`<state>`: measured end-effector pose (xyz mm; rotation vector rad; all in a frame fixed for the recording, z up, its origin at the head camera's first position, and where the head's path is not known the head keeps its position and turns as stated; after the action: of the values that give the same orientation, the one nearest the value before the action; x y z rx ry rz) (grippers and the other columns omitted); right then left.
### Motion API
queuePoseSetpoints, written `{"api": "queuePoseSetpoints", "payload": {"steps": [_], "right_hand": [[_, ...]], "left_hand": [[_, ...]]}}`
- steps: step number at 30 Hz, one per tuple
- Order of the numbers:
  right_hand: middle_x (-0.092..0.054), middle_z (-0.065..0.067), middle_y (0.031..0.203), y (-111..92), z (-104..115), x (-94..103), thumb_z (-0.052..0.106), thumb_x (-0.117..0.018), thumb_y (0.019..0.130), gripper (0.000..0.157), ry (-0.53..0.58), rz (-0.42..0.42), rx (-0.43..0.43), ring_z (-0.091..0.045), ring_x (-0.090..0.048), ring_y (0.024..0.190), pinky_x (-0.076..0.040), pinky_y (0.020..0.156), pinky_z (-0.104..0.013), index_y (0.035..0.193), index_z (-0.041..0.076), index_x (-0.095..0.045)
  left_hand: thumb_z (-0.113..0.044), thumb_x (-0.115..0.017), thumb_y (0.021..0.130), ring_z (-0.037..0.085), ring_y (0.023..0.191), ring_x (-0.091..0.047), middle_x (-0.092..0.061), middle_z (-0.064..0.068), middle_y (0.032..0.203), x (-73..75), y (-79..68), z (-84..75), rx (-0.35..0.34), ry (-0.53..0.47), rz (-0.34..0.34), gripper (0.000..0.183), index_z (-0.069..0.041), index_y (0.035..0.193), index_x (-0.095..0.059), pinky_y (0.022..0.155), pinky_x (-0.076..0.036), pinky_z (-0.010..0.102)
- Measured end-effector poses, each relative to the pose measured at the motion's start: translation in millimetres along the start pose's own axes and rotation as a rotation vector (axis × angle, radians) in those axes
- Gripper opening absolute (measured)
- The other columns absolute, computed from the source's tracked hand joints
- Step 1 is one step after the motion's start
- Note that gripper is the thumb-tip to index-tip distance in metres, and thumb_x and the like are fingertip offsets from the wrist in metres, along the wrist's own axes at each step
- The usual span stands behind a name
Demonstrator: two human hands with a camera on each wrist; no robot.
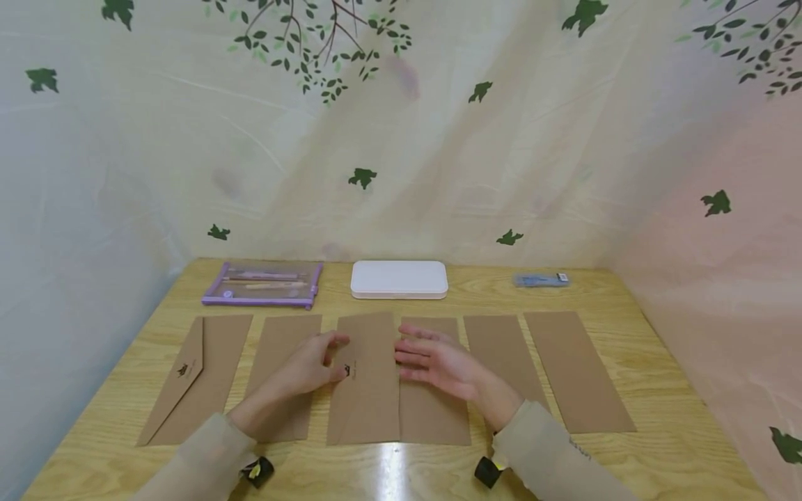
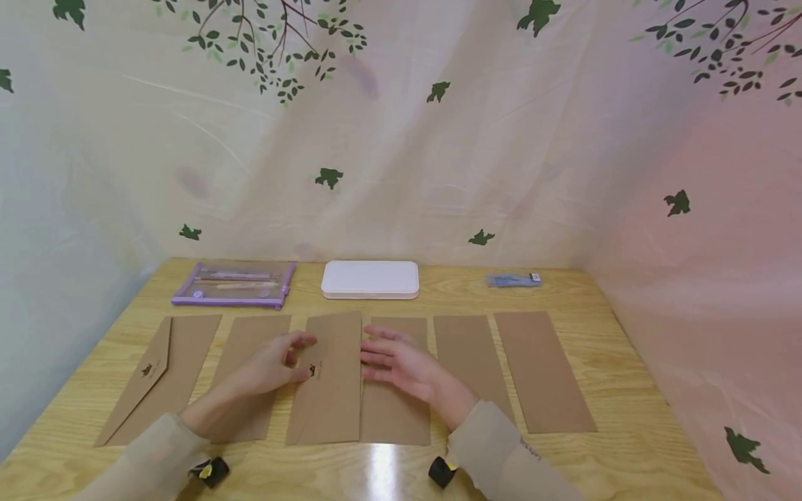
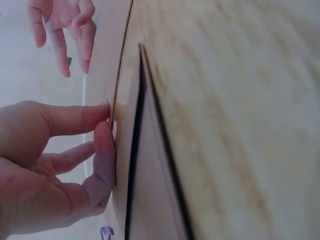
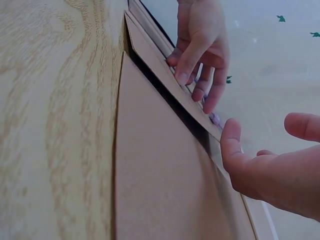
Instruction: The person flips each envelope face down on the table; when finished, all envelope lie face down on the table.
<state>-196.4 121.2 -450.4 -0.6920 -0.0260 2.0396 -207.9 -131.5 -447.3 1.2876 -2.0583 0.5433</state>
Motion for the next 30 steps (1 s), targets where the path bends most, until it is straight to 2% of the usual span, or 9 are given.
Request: {"api": "queuePoseSetpoints", "payload": {"steps": [3, 7, 13, 17, 20, 23, 26, 30], "right_hand": [[-0.025, -0.033, 0.158, -1, 0, 0.5, 0.012, -0.045, 0.108, 0.061, -0.007, 0.011, 0.007, -0.046, -0.031, 0.144, -0.037, 0.114, -0.051, 0.159, -0.003, -0.017], [-0.026, -0.031, 0.159, -1, 2, -2.3, 0.011, -0.044, 0.108, 0.059, -0.003, 0.041, 0.012, -0.046, -0.035, 0.142, -0.035, 0.115, -0.052, 0.16, -0.001, -0.018], [-0.032, -0.026, 0.157, 1, 5, -10.4, 0.009, -0.046, 0.108, 0.056, 0.022, 0.026, 0.012, -0.037, -0.051, 0.129, -0.04, 0.112, -0.049, 0.159, 0.003, -0.025], [-0.036, -0.026, 0.153, 4, 5, -14.0, 0.008, -0.045, 0.108, 0.055, 0.059, -0.007, 0.018, -0.031, -0.057, 0.116, -0.042, 0.11, -0.049, 0.158, 0.003, -0.026], [-0.036, -0.024, 0.152, 6, 4, -16.7, 0.009, -0.045, 0.108, 0.055, 0.083, -0.011, 0.02, -0.029, -0.056, 0.115, -0.041, 0.111, -0.049, 0.159, 0.004, -0.026], [-0.036, -0.022, 0.155, 7, 6, -19.7, 0.009, -0.046, 0.107, 0.055, 0.112, 0.002, 0.032, -0.033, -0.052, 0.124, -0.038, 0.113, -0.049, 0.159, 0.005, -0.026], [-0.033, -0.021, 0.159, 8, 8, -23.6, 0.009, -0.043, 0.108, 0.054, 0.129, 0.049, 0.057, -0.038, -0.044, 0.137, -0.034, 0.116, -0.048, 0.159, 0.005, -0.024], [-0.03, -0.018, 0.162, 10, 11, -28.1, 0.009, -0.04, 0.109, 0.051, 0.122, 0.111, 0.076, -0.041, -0.037, 0.143, -0.033, 0.117, -0.047, 0.158, 0.002, -0.026]], "left_hand": [[0.002, -0.078, 0.08, 0.019, 0.078, -0.052, -0.061, 0.016, 0.104, 1.5, 0.8, 2.5, -0.002, -0.033, 0.018, 0.058, 0.009, 0.133, -0.056, 0.07, -0.045, 0.031], [0.001, -0.081, 0.082, 0.024, 0.089, -0.057, -0.057, 0.026, 0.125, 6.0, -0.1, 3.5, 0.044, -0.146, 0.062, 0.065, 0.01, 0.138, -0.05, 0.078, -0.049, 0.034], [-0.008, -0.078, 0.089, 0.025, 0.095, -0.057, -0.051, 0.027, 0.134, 5.8, -1.5, 2.2, 0.146, -0.357, 0.12, 0.067, 0.009, 0.144, -0.044, 0.077, -0.054, 0.033], [-0.018, -0.074, 0.095, 0.026, 0.099, -0.06, -0.044, 0.027, 0.141, 1.7, -2.4, 1.7, 0.235, -0.497, 0.139, 0.066, 0.006, 0.147, -0.041, 0.079, -0.059, 0.038], [-0.023, -0.072, 0.096, 0.028, 0.107, -0.059, -0.042, 0.026, 0.143, -0.8, -1.9, 0.7, 0.26, -0.523, 0.132, 0.065, 0.004, 0.147, -0.042, 0.083, -0.059, 0.04], [-0.024, -0.071, 0.097, 0.033, 0.115, -0.057, -0.043, 0.027, 0.145, -2.9, -0.7, -2.3, 0.249, -0.528, 0.131, 0.065, 0.002, 0.148, -0.041, 0.085, -0.059, 0.042], [-0.024, -0.069, 0.099, 0.039, 0.122, -0.054, -0.042, 0.029, 0.146, -4.7, 0.4, -6.2, 0.227, -0.533, 0.139, 0.065, 0.003, 0.15, -0.039, 0.086, -0.059, 0.045], [-0.025, -0.065, 0.101, 0.043, 0.125, -0.052, -0.04, 0.032, 0.147, -5.4, 1.3, -11.9, 0.203, -0.533, 0.151, 0.065, 0.004, 0.151, -0.035, 0.084, -0.059, 0.047]]}}
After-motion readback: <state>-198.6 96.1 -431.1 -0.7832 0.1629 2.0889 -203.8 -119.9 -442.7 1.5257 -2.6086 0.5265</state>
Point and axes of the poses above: each hand's wrist, its own y-axis towards the middle knuckle, its own x-axis out of the back of the hand, z = x × y, the point moved 3 cm from there along y, towards the middle knuckle
